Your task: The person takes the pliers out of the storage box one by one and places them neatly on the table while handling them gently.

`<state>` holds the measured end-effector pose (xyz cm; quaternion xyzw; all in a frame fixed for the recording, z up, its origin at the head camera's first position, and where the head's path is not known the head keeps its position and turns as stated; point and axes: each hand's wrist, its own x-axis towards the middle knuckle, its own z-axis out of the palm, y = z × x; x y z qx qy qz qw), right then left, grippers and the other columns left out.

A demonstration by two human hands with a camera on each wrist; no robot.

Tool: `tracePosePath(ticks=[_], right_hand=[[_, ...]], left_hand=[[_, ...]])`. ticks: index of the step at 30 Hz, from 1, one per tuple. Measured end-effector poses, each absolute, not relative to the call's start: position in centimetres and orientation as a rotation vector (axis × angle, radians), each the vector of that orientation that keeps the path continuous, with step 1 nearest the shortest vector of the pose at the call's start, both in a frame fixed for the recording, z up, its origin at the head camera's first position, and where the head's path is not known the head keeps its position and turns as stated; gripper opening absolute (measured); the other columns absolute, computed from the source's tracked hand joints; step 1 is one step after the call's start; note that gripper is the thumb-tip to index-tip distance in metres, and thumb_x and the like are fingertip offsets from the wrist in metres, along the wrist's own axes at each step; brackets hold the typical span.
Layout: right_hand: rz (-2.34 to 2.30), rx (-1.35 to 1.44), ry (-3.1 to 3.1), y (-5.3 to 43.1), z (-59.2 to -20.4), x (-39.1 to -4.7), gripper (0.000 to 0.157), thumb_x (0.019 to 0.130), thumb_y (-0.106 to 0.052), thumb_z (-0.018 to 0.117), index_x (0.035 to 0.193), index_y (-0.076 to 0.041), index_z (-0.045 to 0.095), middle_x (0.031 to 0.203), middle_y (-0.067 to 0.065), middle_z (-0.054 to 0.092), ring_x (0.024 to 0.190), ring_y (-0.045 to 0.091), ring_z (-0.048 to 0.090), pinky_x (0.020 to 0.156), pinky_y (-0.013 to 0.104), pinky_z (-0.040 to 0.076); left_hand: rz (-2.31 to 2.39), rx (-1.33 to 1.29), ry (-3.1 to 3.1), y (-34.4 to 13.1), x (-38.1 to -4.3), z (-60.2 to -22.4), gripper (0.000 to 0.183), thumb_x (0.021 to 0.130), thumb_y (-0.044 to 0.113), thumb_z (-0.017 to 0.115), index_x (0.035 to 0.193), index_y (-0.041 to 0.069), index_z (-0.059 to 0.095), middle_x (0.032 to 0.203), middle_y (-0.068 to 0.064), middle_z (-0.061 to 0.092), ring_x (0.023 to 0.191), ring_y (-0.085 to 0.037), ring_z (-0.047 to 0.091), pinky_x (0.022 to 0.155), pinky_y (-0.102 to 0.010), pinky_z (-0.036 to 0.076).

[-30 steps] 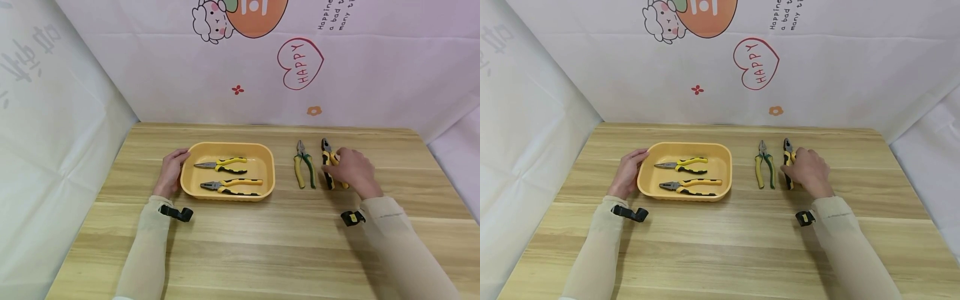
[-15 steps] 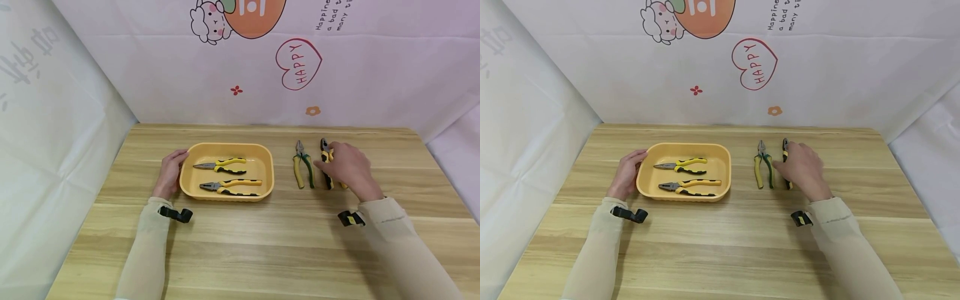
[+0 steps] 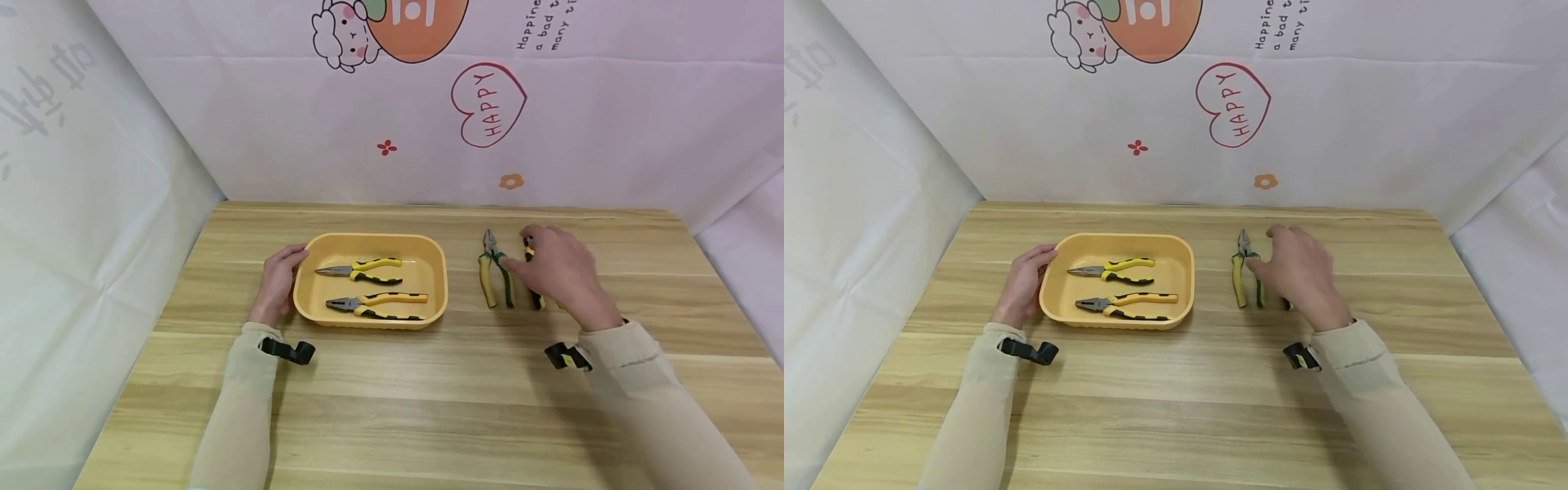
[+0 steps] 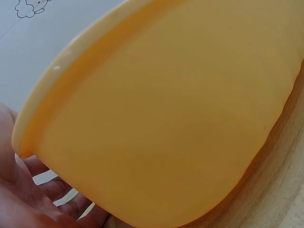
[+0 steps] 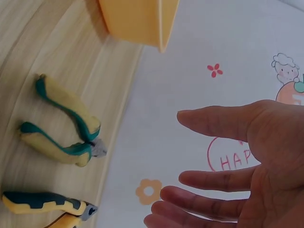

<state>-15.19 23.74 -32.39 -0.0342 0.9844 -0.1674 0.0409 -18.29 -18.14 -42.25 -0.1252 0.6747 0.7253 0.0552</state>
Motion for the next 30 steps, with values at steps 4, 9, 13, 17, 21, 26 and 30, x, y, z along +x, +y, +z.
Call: tracePosePath(ticks=[4,9,13,17,21,26,30], right_hand=[[-0.514,-0.112,3.027,22.9,-32.1,-15.0,0.064,0.092,-0.040,0.072,0.134,0.006,0.058,0.121,0.028,0.064,0.109,0.045,0.060,0.079,0.059,0.050],[-0.516,-0.148,3.026,22.0,-31.7,-14.9,0.059,0.093,-0.039,0.072,0.132,0.004,0.061,0.119,0.027,0.066,0.109,0.045,0.060,0.079,0.059,0.051],[-0.515,-0.191,3.023,21.2,-31.4,-14.9,0.057,0.092,-0.038,0.073,0.131,0.003,0.062,0.120,0.026,0.066,0.109,0.044,0.061,0.081,0.058,0.051],[-0.522,-0.236,3.025,20.4,-31.0,-14.9,0.053,0.092,-0.036,0.074,0.129,0.002,0.064,0.119,0.024,0.067,0.109,0.041,0.062,0.083,0.058,0.050],[-0.528,-0.261,3.024,19.5,-30.8,-14.9,0.050,0.091,-0.033,0.075,0.127,0.001,0.065,0.119,0.022,0.067,0.109,0.039,0.062,0.084,0.057,0.050],[-0.520,-0.309,3.021,18.5,-30.4,-14.8,0.052,0.091,-0.033,0.075,0.129,0.001,0.063,0.118,0.021,0.067,0.107,0.038,0.062,0.087,0.057,0.049],[-0.514,-0.338,3.019,17.8,-30.3,-14.8,0.052,0.091,-0.032,0.075,0.130,0.000,0.063,0.119,0.022,0.067,0.107,0.039,0.062,0.088,0.058,0.049]], left_hand=[[2.200,-0.378,2.051,-18.1,-18.3,-42.3,0.040,0.107,0.016,0.049,0.141,-0.004,0.054,0.134,-0.017,0.054,0.114,-0.024,0.059,0.095,-0.031,0.054],[2.198,-0.372,2.057,-18.2,-18.3,-42.4,0.040,0.107,0.016,0.049,0.141,-0.004,0.054,0.134,-0.018,0.054,0.113,-0.024,0.059,0.094,-0.030,0.054],[2.204,-0.372,2.057,-18.2,-18.3,-42.5,0.040,0.107,0.016,0.049,0.141,-0.004,0.054,0.132,-0.017,0.056,0.112,-0.024,0.060,0.093,-0.030,0.054],[2.217,-0.367,2.054,-18.3,-18.3,-42.5,0.040,0.106,0.015,0.050,0.140,-0.005,0.054,0.127,-0.015,0.058,0.108,-0.021,0.062,0.092,-0.029,0.055],[2.226,-0.357,2.058,-18.3,-18.3,-42.6,0.040,0.106,0.015,0.051,0.140,-0.006,0.054,0.124,-0.014,0.059,0.104,-0.020,0.063,0.090,-0.028,0.056],[2.225,-0.342,2.064,-18.3,-18.3,-42.7,0.039,0.107,0.015,0.050,0.139,-0.006,0.055,0.126,-0.014,0.058,0.107,-0.022,0.062,0.091,-0.029,0.055],[2.219,-0.331,2.083,-18.3,-18.3,-42.7,0.040,0.107,0.016,0.051,0.140,-0.006,0.055,0.128,-0.014,0.057,0.109,-0.023,0.062,0.091,-0.029,0.055]])
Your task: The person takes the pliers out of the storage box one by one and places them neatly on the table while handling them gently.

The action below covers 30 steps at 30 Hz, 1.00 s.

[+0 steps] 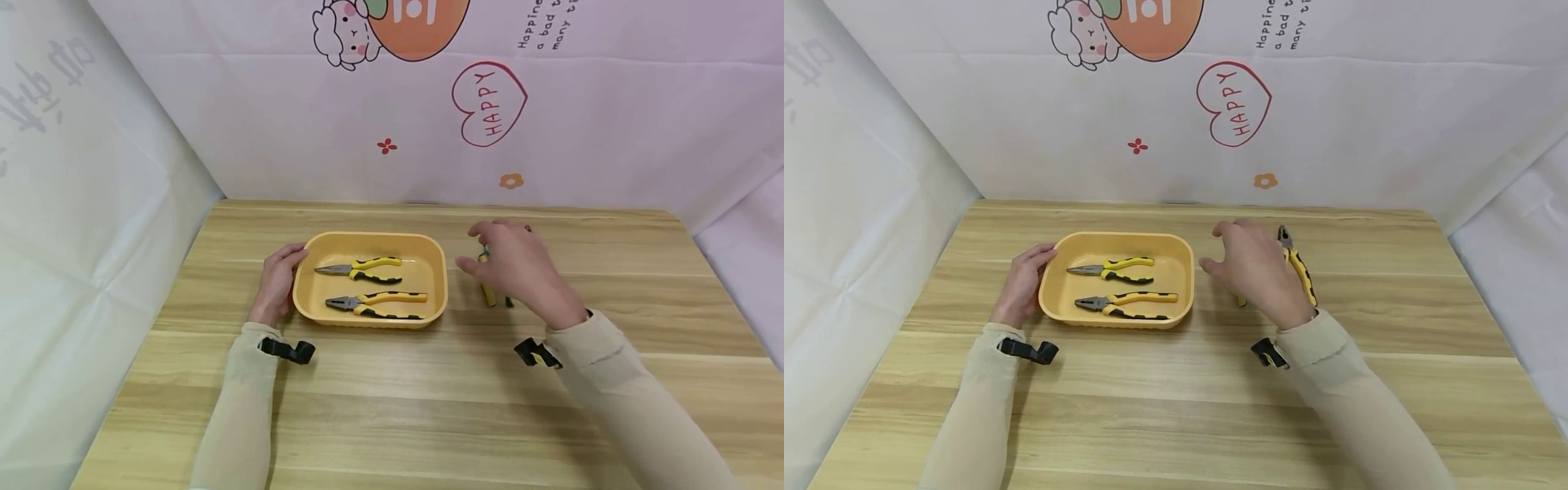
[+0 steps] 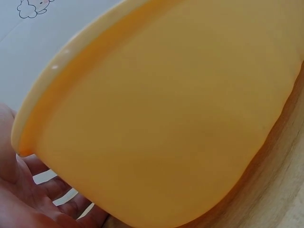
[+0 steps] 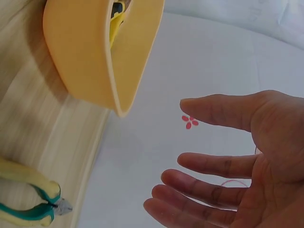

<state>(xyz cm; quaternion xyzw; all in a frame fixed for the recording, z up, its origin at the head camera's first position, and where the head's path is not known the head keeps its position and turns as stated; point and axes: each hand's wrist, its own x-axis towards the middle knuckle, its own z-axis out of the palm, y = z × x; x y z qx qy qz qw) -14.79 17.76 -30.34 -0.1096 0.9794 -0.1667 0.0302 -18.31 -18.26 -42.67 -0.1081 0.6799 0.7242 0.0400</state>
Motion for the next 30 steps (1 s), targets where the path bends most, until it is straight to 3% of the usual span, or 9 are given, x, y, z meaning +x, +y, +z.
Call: tracePosePath(ticks=[15,30], right_hand=[[-0.441,-0.492,2.976,14.8,-30.8,-15.1,0.052,0.089,-0.037,0.078,0.129,-0.005,0.066,0.118,0.015,0.069,0.103,0.034,0.066,0.075,0.049,0.055],[-0.402,-0.687,2.868,11.6,-31.4,-15.5,0.056,0.088,-0.038,0.080,0.132,-0.006,0.066,0.121,0.011,0.066,0.100,0.028,0.064,0.081,0.045,0.053]], left_hand=[[2.210,-0.326,2.096,-18.3,-18.4,-42.9,0.040,0.107,0.018,0.051,0.140,-0.005,0.055,0.131,-0.016,0.057,0.108,-0.022,0.062,0.089,-0.028,0.055],[2.212,-0.327,2.108,-18.3,-18.3,-42.9,0.040,0.107,0.018,0.052,0.140,-0.005,0.056,0.136,-0.020,0.055,0.112,-0.024,0.061,0.093,-0.029,0.055]])
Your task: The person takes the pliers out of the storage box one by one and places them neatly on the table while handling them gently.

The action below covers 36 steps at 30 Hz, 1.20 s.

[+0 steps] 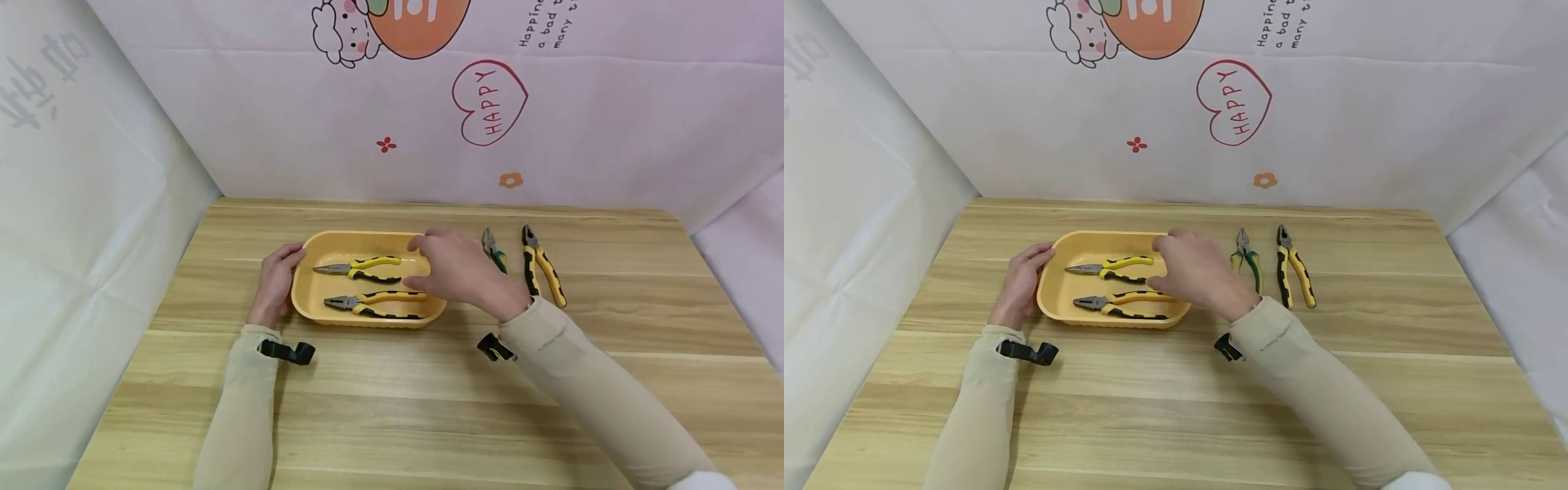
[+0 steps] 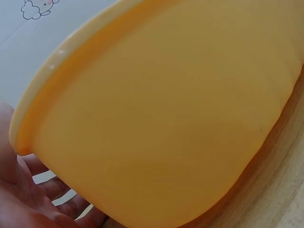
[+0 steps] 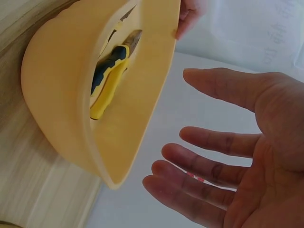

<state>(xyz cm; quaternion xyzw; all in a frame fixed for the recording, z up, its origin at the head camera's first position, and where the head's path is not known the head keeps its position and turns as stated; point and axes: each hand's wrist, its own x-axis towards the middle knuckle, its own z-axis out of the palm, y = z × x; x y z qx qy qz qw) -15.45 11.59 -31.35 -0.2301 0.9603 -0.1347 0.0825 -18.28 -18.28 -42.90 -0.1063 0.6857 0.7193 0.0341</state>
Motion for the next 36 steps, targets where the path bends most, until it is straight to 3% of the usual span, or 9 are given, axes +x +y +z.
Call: tracePosePath(ticks=[6,19,29,36], right_hand=[[-0.347,-0.706,2.805,10.6,-31.8,-16.0,0.057,0.089,-0.038,0.080,0.134,-0.007,0.064,0.130,0.011,0.064,0.110,0.031,0.062,0.086,0.046,0.054],[-0.264,-0.826,2.729,8.7,-33.2,-16.9,0.056,0.089,-0.037,0.080,0.133,-0.006,0.065,0.128,0.011,0.064,0.109,0.028,0.063,0.091,0.045,0.054],[-0.116,-0.856,2.668,7.3,-33.9,-17.0,0.064,0.087,-0.043,0.081,0.138,-0.008,0.062,0.131,0.010,0.061,0.112,0.027,0.061,0.094,0.044,0.052],[-0.059,-0.873,2.652,6.7,-34.7,-17.0,0.057,0.086,-0.044,0.081,0.129,-0.010,0.067,0.116,0.006,0.062,0.093,0.021,0.059,0.074,0.040,0.051]], left_hand=[[2.214,-0.323,2.119,-18.3,-18.2,-42.9,0.040,0.107,0.018,0.051,0.139,-0.006,0.055,0.136,-0.020,0.055,0.111,-0.024,0.061,0.092,-0.029,0.055],[2.193,-0.329,2.166,-18.2,-18.3,-43.0,0.040,0.107,0.018,0.051,0.139,-0.006,0.056,0.138,-0.019,0.054,0.117,-0.027,0.058,0.095,-0.029,0.053],[2.189,-0.320,2.176,-18.2,-18.3,-43.1,0.040,0.107,0.018,0.051,0.138,-0.006,0.056,0.138,-0.020,0.054,0.118,-0.027,0.058,0.097,-0.032,0.052],[2.171,-0.305,2.192,-18.3,-18.2,-43.1,0.041,0.107,0.020,0.051,0.139,-0.005,0.056,0.139,-0.020,0.054,0.118,-0.028,0.058,0.096,-0.031,0.052]])
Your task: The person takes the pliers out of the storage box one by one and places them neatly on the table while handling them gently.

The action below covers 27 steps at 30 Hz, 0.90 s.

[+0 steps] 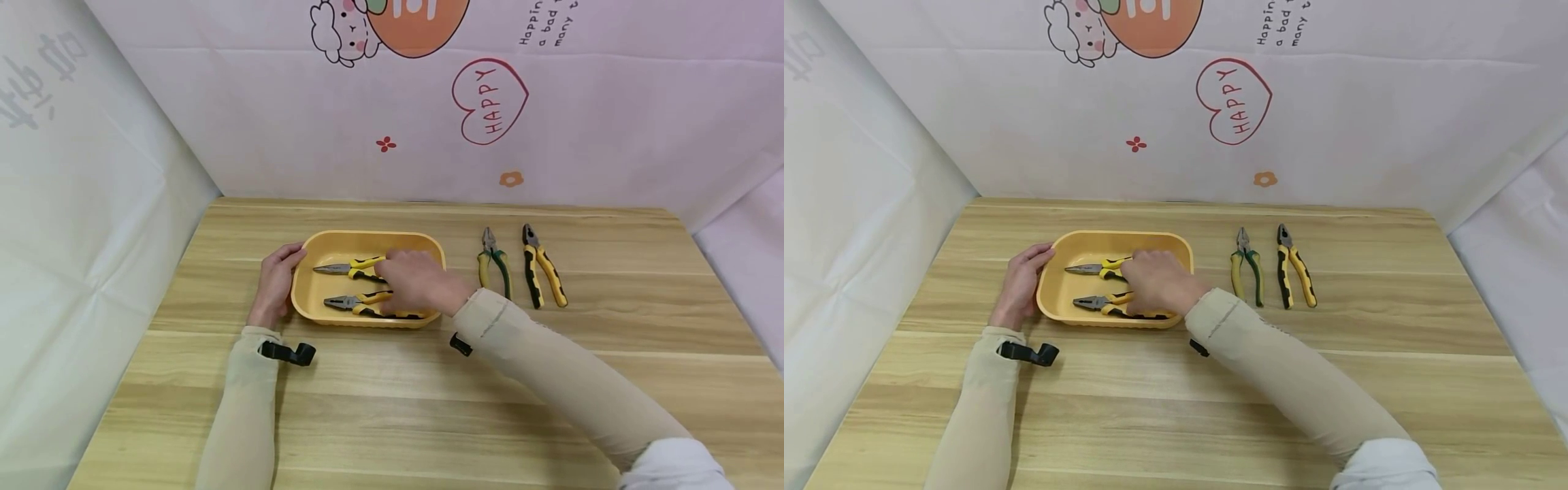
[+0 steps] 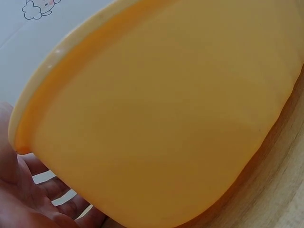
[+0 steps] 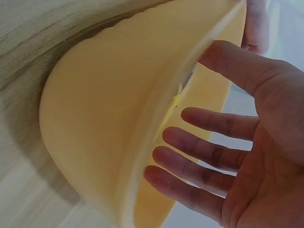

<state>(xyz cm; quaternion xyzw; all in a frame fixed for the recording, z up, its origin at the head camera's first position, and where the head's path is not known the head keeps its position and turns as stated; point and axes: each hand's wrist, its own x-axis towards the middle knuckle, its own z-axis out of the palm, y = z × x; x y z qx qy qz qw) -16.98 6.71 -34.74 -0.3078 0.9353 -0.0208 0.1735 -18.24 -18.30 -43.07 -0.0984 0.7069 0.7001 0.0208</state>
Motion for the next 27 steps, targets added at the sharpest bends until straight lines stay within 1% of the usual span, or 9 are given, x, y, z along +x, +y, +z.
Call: tracePosePath(ticks=[4,8,13,19,23,27], right_hand=[[-0.062,-0.897,2.648,6.5,-35.3,-17.0,0.048,0.085,-0.040,0.083,0.120,-0.011,0.069,0.106,0.003,0.061,0.085,0.019,0.056,0.068,0.036,0.049],[-0.028,-0.921,2.641,6.2,-35.7,-16.9,0.037,0.087,-0.035,0.081,0.114,-0.011,0.069,0.099,0.001,0.060,0.086,0.019,0.056,0.070,0.035,0.049],[0.021,-0.929,2.644,5.8,-36.0,-16.9,0.030,0.089,-0.031,0.079,0.110,-0.012,0.069,0.096,0.000,0.060,0.088,0.018,0.056,0.072,0.036,0.051],[0.024,-0.934,2.643,5.6,-36.3,-16.9,0.019,0.092,-0.026,0.074,0.103,-0.013,0.068,0.092,0.000,0.057,0.081,0.018,0.054,0.065,0.033,0.047],[-0.001,-0.934,2.636,5.5,-36.5,-17.0,0.017,0.093,-0.026,0.074,0.102,-0.013,0.067,0.090,0.000,0.056,0.079,0.019,0.051,0.063,0.032,0.043],[-0.003,-0.927,2.628,5.3,-36.5,-17.0,0.019,0.093,-0.028,0.075,0.103,-0.013,0.068,0.093,0.000,0.058,0.081,0.019,0.052,0.065,0.032,0.044]], left_hand=[[2.170,-0.297,2.198,-18.3,-18.2,-43.1,0.041,0.107,0.020,0.052,0.139,-0.005,0.057,0.138,-0.021,0.055,0.117,-0.028,0.058,0.096,-0.031,0.052],[2.172,-0.295,2.198,-18.3,-18.2,-43.1,0.041,0.107,0.020,0.052,0.139,-0.005,0.057,0.138,-0.021,0.055,0.116,-0.028,0.058,0.095,-0.031,0.052],[2.172,-0.301,2.201,-18.3,-18.2,-43.1,0.040,0.107,0.020,0.051,0.139,-0.005,0.057,0.139,-0.020,0.055,0.117,-0.028,0.058,0.095,-0.031,0.053],[2.171,-0.305,2.204,-18.2,-18.2,-43.1,0.041,0.107,0.020,0.051,0.138,-0.006,0.057,0.138,-0.021,0.055,0.117,-0.027,0.058,0.096,-0.030,0.052],[2.174,-0.301,2.209,-18.2,-18.3,-43.2,0.040,0.107,0.019,0.051,0.138,-0.006,0.056,0.137,-0.021,0.055,0.116,-0.027,0.058,0.093,-0.027,0.053],[2.179,-0.296,2.212,-18.2,-18.3,-43.3,0.040,0.107,0.019,0.051,0.138,-0.006,0.057,0.137,-0.021,0.055,0.115,-0.026,0.059,0.091,-0.026,0.053]])
